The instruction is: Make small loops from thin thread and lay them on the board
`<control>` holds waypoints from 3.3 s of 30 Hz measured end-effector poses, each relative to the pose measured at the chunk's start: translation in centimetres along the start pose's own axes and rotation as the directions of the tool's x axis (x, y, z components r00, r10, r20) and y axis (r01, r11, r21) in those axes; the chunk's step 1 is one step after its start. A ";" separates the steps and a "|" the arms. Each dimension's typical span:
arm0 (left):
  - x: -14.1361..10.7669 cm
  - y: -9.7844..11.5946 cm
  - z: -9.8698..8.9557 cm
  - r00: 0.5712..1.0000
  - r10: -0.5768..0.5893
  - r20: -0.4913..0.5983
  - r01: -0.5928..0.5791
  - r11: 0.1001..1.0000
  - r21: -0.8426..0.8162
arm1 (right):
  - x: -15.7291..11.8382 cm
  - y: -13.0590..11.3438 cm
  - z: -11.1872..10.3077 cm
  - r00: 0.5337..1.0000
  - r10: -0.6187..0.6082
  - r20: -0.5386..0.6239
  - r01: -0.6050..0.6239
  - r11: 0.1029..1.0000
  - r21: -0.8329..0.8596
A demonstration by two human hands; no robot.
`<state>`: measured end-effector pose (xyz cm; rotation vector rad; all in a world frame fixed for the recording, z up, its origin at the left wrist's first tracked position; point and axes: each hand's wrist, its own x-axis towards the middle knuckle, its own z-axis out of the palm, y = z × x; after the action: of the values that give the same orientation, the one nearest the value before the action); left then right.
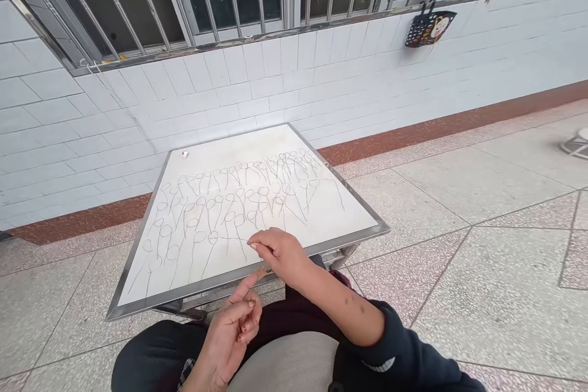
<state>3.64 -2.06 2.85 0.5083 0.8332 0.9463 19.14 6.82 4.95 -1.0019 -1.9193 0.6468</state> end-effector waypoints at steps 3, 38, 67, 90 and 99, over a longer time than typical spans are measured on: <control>0.1 -0.6 -0.3 1.000 -0.025 -0.003 0.026 0.999 0.041 | 0.3 0.6 -0.7 0.992 0.042 -0.117 -0.046 0.998 -0.035; 0.2 -1.7 -2.3 0.925 0.380 0.001 -0.278 0.676 0.682 | -3.0 0.4 2.8 0.934 0.254 0.251 -0.316 0.916 0.248; -1.4 3.9 -2.0 0.662 0.747 -0.066 -0.446 0.463 0.766 | -3.0 -0.7 1.7 0.978 -0.061 0.199 0.074 0.995 -0.063; -0.4 2.5 -3.0 0.377 0.908 0.184 -0.350 -0.045 0.936 | -3.2 -1.2 1.4 0.962 0.003 0.274 -0.019 0.998 0.057; -1.5 4.0 -3.2 0.398 0.908 -0.131 -0.238 0.240 0.941 | -2.6 -1.1 1.7 0.979 0.056 0.196 -0.056 0.998 -0.004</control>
<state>-1.39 -1.21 4.33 1.5257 1.9254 1.5621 18.04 3.91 3.76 -1.0268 -2.0663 0.8046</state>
